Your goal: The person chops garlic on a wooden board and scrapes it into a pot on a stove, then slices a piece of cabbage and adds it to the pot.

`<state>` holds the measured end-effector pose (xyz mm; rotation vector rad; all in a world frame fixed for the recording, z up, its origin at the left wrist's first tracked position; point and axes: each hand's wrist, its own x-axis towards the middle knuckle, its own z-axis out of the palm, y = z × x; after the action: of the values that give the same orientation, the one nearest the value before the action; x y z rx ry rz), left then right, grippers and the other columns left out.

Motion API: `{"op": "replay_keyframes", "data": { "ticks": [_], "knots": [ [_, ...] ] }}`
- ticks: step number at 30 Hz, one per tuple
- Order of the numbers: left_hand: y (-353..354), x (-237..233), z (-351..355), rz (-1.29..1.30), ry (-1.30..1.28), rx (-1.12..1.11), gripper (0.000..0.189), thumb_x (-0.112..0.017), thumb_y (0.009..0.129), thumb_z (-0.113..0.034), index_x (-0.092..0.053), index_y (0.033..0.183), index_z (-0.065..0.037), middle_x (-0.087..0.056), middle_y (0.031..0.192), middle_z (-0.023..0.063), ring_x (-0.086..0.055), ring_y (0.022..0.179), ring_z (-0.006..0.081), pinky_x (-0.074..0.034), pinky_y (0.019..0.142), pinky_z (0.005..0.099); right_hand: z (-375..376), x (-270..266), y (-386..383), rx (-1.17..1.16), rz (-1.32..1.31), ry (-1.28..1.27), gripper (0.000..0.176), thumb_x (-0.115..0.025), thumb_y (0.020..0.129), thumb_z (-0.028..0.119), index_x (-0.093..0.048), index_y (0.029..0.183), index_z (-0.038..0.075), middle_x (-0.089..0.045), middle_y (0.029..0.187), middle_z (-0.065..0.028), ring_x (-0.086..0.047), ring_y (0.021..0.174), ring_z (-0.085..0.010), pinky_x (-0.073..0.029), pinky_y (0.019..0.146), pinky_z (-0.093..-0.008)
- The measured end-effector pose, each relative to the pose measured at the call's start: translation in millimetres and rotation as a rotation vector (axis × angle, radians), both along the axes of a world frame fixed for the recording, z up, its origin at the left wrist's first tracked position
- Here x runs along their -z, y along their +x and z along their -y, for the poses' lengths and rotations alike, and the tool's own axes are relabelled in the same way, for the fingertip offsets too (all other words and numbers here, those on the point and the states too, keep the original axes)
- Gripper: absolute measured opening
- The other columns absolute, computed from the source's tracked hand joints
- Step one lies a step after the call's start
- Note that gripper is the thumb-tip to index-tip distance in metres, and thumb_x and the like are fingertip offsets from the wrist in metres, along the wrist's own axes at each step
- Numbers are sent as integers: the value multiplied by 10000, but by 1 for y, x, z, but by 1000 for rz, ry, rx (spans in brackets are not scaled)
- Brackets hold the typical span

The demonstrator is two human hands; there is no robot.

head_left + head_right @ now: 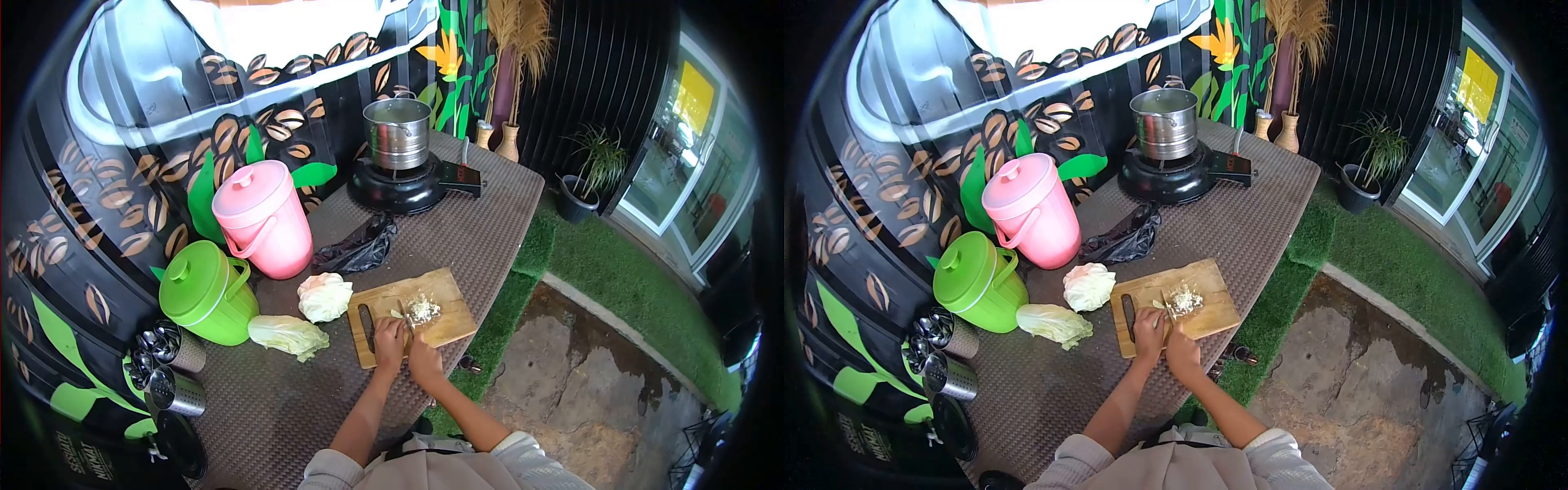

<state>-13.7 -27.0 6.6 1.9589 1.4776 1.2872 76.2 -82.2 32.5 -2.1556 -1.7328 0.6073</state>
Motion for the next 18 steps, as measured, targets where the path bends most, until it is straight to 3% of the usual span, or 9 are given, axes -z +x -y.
{"op": "replay_keyframes", "data": {
  "ticks": [4,8,11,18],
  "knots": [
    [-1,-2,1,-69,31,11,141,-592,838,-41,-683,914,36,-641,926,146,-574,940,313,-466,831,400,-19,-11,15,-151,60,40,261,-535,858,99,-421,1062,-18,-654,771,-229,-668,743,-408,-554,646,-473],
    [-5,-3,5,-56,21,13,149,-578,846,-45,-683,911,37,-643,918,150,-576,954,311,-467,836,395,2,-22,12,-172,36,6,271,-523,863,100,-417,1079,-25,-652,773,-234,-665,744,-413,-551,653,-475],
    [-2,-5,5,-48,17,23,142,-588,828,-31,-684,912,33,-645,912,150,-575,937,313,-467,831,399,5,1,3,-6,3,-70,276,-506,870,108,-413,1085,-38,-648,787,-245,-660,763,-422,-546,668,-479],
    [-6,-9,-8,-70,-24,46,87,-623,795,-8,-671,847,44,-635,894,163,-571,908,333,-461,813,397,-6,-13,11,-161,44,11,313,-489,871,103,-393,1126,-50,-650,810,-267,-667,779,-416,-555,679,-463]
  ]
}}
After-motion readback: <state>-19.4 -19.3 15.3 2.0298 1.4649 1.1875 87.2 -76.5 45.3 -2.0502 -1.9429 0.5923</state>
